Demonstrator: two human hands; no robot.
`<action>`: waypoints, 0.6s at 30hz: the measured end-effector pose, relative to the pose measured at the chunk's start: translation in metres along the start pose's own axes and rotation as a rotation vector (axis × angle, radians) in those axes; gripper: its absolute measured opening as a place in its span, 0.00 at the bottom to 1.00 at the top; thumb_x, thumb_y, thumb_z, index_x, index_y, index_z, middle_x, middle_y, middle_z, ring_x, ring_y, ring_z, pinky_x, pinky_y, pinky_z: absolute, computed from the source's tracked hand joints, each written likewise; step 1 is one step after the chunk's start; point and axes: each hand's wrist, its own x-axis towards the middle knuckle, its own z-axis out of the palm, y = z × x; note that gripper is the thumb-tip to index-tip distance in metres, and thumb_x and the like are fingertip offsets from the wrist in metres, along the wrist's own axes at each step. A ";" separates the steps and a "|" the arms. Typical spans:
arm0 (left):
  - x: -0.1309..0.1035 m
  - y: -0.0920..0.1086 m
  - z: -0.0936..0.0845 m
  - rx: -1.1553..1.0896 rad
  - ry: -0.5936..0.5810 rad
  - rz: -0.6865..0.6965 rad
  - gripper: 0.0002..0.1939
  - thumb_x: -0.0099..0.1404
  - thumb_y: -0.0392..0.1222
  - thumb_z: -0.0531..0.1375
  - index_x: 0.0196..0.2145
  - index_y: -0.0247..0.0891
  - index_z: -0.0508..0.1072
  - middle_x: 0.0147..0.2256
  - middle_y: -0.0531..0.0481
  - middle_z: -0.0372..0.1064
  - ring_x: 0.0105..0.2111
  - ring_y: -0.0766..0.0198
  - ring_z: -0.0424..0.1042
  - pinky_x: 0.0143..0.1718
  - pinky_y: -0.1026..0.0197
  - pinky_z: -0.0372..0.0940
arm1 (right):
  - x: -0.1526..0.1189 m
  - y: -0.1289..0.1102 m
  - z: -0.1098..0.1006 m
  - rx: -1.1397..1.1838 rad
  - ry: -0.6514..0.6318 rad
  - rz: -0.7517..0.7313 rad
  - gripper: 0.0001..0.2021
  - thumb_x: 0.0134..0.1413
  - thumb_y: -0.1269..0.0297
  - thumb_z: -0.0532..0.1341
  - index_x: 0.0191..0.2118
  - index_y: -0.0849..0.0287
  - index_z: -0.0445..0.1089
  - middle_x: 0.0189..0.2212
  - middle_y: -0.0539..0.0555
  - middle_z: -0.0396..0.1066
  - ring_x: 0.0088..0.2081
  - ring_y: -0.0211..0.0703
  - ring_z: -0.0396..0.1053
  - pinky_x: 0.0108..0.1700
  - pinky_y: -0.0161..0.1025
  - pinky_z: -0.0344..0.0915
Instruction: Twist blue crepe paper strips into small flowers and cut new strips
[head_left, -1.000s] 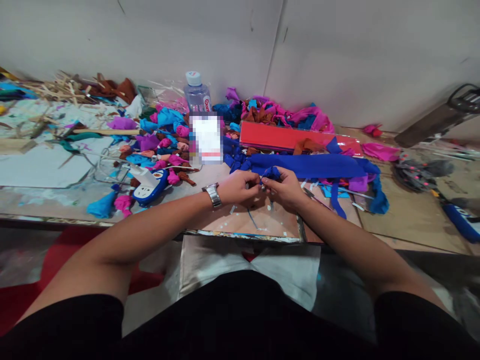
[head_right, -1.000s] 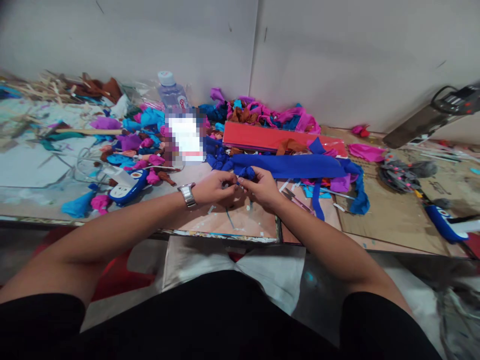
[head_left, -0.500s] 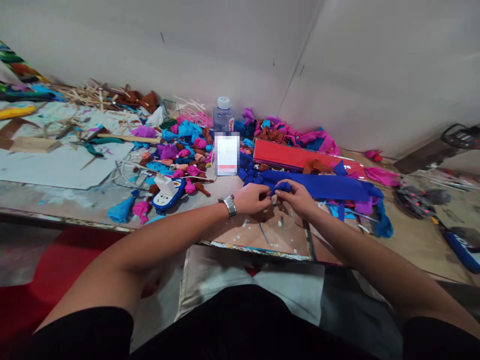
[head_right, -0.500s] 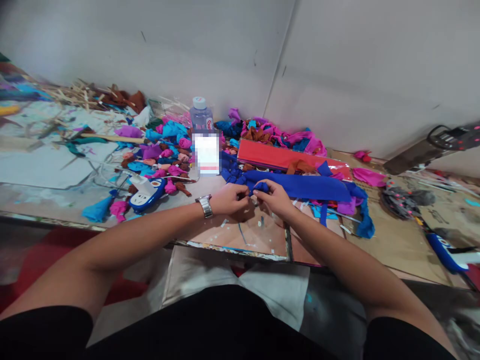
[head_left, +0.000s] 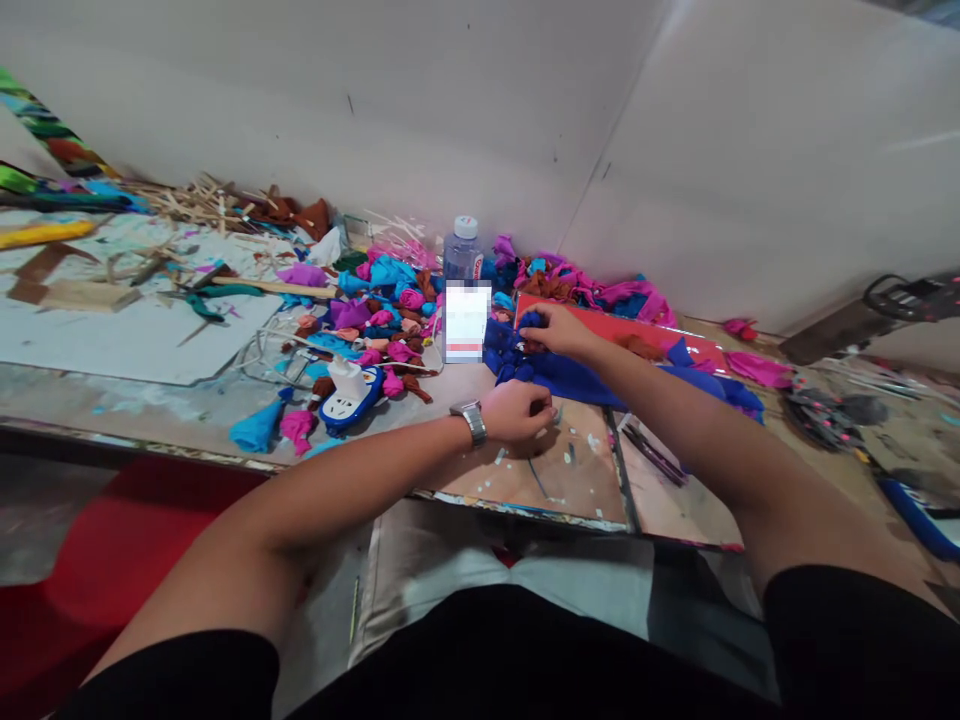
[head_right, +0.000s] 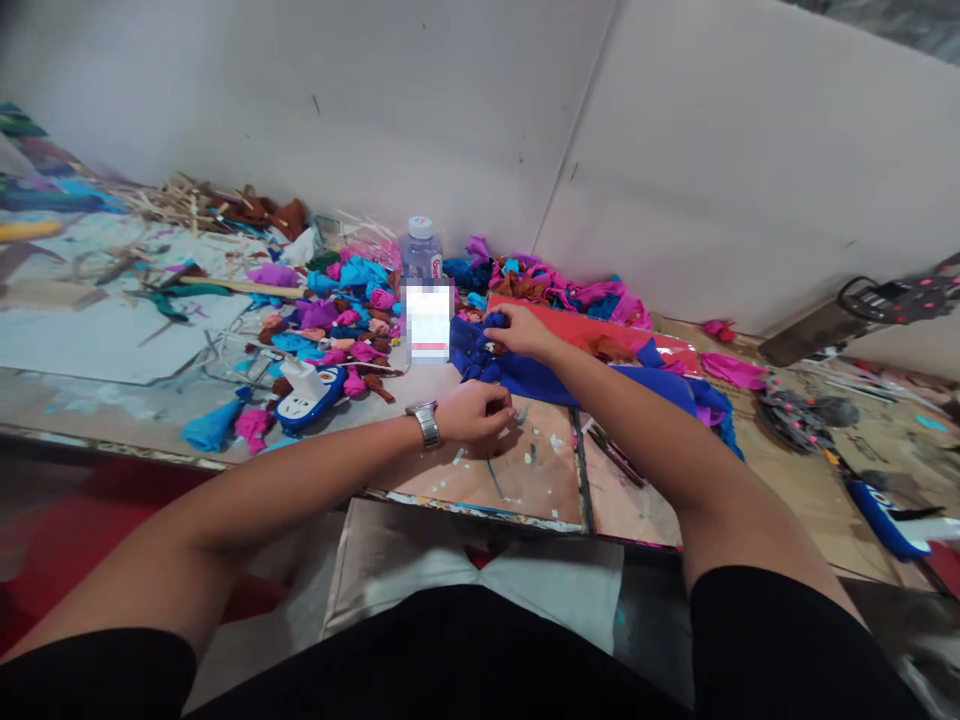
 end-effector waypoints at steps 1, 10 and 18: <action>0.000 0.000 0.000 0.017 -0.006 0.009 0.14 0.70 0.50 0.58 0.33 0.40 0.79 0.29 0.48 0.76 0.28 0.61 0.70 0.31 0.58 0.57 | 0.008 0.000 0.004 -0.014 -0.022 0.006 0.17 0.43 0.65 0.77 0.39 0.58 0.74 0.23 0.45 0.72 0.21 0.36 0.66 0.24 0.36 0.64; -0.003 0.009 -0.007 0.064 -0.104 -0.001 0.16 0.72 0.53 0.57 0.34 0.40 0.78 0.29 0.47 0.76 0.28 0.59 0.71 0.30 0.57 0.54 | 0.049 -0.051 -0.008 -0.090 0.122 -0.149 0.16 0.53 0.61 0.77 0.44 0.60 0.75 0.34 0.52 0.75 0.30 0.36 0.69 0.31 0.35 0.68; -0.003 -0.002 0.007 -0.277 -0.104 0.131 0.31 0.69 0.58 0.64 0.62 0.39 0.65 0.30 0.54 0.74 0.29 0.64 0.73 0.32 0.63 0.60 | -0.001 -0.169 -0.038 0.056 0.190 -0.373 0.23 0.73 0.44 0.54 0.54 0.61 0.70 0.49 0.54 0.73 0.42 0.39 0.79 0.34 0.28 0.68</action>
